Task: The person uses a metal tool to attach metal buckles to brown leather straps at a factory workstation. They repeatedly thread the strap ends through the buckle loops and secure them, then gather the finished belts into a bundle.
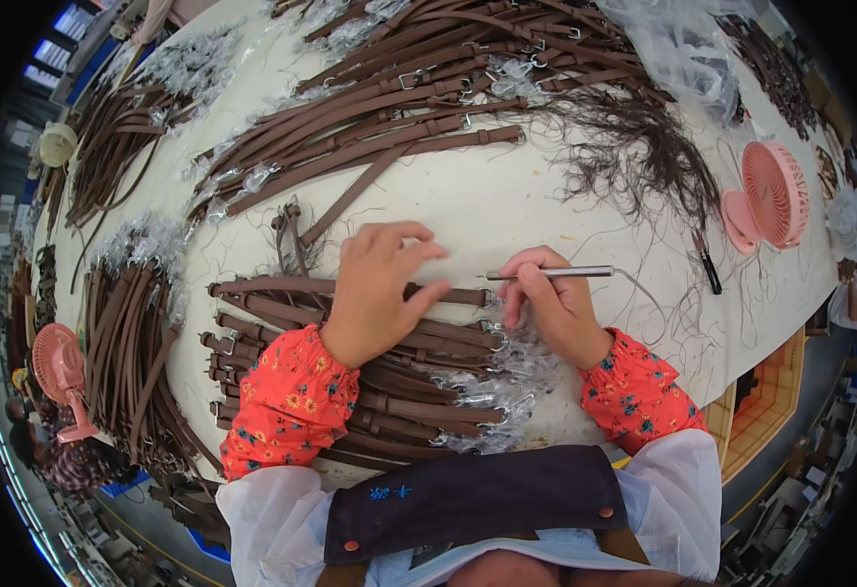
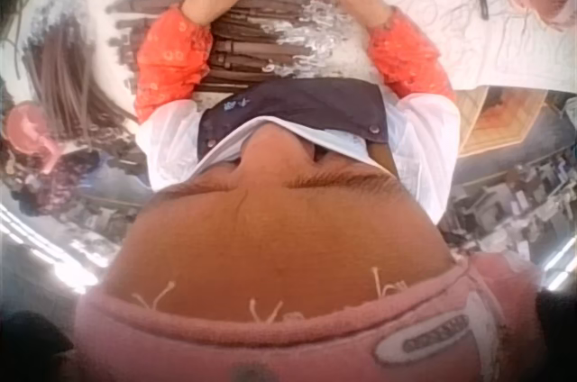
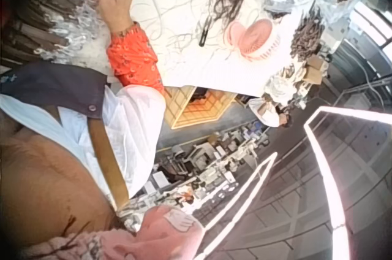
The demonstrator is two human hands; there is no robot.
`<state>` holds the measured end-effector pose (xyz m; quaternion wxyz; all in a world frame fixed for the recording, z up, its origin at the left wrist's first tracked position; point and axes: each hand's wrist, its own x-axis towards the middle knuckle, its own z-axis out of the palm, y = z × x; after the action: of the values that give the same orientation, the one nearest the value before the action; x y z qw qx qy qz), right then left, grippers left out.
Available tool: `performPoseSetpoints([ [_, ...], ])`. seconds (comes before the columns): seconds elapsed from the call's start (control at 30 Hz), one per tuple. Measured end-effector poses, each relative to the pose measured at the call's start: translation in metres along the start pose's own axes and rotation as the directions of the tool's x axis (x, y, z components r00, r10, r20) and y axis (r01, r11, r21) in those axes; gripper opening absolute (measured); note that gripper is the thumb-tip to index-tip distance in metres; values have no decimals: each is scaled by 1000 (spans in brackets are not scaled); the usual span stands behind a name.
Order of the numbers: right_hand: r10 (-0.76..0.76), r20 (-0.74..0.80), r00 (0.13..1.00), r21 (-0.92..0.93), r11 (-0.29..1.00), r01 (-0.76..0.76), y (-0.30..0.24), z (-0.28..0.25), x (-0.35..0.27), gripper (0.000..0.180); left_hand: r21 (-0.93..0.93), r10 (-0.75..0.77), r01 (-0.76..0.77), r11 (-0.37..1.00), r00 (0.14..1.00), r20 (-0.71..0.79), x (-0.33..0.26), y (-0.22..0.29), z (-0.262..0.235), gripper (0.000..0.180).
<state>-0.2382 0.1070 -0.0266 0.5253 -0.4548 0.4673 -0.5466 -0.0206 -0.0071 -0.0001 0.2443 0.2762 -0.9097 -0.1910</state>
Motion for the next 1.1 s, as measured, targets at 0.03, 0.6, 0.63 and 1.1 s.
performPoseSetpoints([
  [0.03,-9,-7,1000,-1,1000,9,0,0,0,26,-9,76,-76,997,994,78,-2,3,1,19],
  [0.6,-48,-60,997,30,998,50,-1,0,2,29,-371,-56,138,919,973,223,-6,7,19,29],
  [0.63,-52,-63,997,32,998,54,0,0,2,29,-338,-46,128,933,970,240,-5,4,21,30],
  [1.1,-43,-49,998,114,992,48,4,0,1,29,-291,-41,124,949,961,274,-4,10,23,22],
])
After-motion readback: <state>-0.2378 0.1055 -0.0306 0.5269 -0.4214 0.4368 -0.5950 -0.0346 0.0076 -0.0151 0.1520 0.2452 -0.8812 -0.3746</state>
